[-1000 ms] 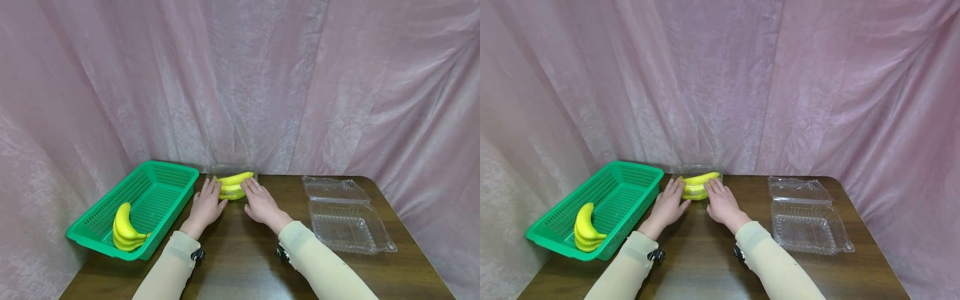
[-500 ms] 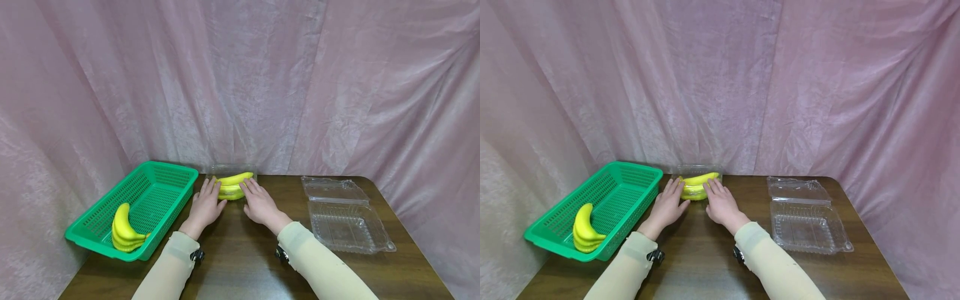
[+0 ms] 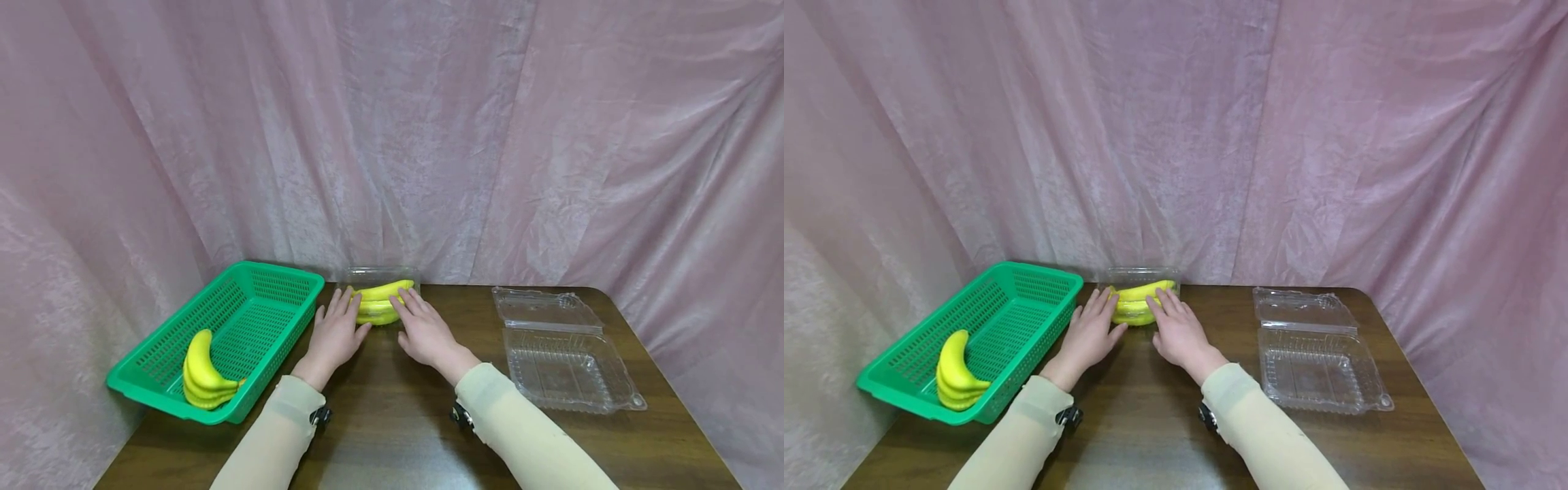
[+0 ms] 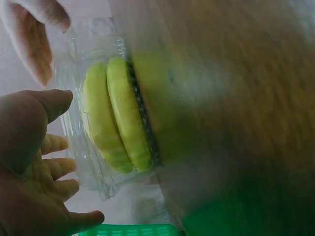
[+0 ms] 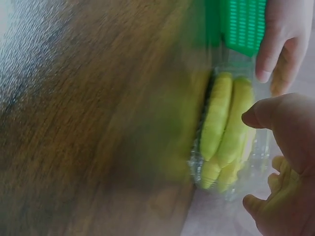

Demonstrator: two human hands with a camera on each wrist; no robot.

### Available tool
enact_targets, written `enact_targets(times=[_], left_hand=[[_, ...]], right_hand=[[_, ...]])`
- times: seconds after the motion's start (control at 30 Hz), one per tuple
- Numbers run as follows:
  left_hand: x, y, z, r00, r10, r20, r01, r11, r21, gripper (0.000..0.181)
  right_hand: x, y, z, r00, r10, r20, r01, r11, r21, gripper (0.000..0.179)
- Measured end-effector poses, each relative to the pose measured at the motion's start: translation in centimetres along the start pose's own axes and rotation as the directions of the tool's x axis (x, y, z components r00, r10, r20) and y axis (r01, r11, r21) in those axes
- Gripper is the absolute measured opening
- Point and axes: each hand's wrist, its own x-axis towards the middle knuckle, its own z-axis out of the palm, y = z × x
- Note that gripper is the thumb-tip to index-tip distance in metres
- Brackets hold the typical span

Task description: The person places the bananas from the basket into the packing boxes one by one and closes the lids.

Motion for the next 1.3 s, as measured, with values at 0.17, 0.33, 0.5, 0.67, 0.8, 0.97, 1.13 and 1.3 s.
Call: enact_targets(times=[0.17, 0.33, 0.5, 0.67, 0.8, 0.97, 1.13, 1.3], left_hand=[[-0.2, 0.4, -0.2, 1.0, 0.016, -0.025, -0.016, 1.0, 0.003, 0.072], [-0.4, 1.3, -0.7, 0.999, 0.018, -0.042, -0.019, 1.0, -0.004, 0.072], [-0.9, 2.3, -1.2, 1.0, -0.001, 0.0, 0.001, 1.0, -0.001, 0.074], [-1.4, 3.1, -1.5, 1.0, -0.005, 0.018, 0.005, 1.0, 0.013, 0.075], [-1.9, 3.9, -2.0, 1.0, 0.015, 0.007, -0.015, 1.0, 0.009, 0.075], [-2.3, 5.1, -2.4, 0.999, 0.047, 0.001, -0.047, 0.999, 0.006, 0.075], [-2.6, 6.3, -2.7, 0.995, 0.097, -0.013, -0.097, 0.995, -0.005, 0.074], [-2.7, 7.6, -2.7, 0.991, 0.131, -0.019, -0.131, 0.991, -0.009, 0.074]], right_hand=[[-0.4, -0.2, -0.8, 1.0, -0.02, -0.018, 0.02, 0.999, -0.026, 0.075], [-1.3, -0.6, -1.9, 0.999, -0.028, -0.032, 0.027, 1.0, -0.01, 0.073], [-2.4, -0.8, -2.8, 0.997, -0.039, -0.059, 0.039, 0.999, -0.002, 0.073], [-3.6, -0.7, -3.5, 0.996, -0.042, -0.084, 0.039, 0.999, -0.036, 0.072], [-4.6, -0.6, -4.1, 0.996, -0.031, -0.087, 0.028, 0.999, -0.036, 0.073], [-5.8, -0.3, -4.8, 0.994, -0.018, -0.103, 0.016, 1.0, -0.017, 0.074], [-7.1, 0.4, -5.5, 0.995, 0.004, -0.104, -0.005, 1.0, -0.006, 0.075], [-8.3, 1.3, -6.2, 0.993, 0.026, -0.111, -0.026, 1.0, -0.006, 0.075]])
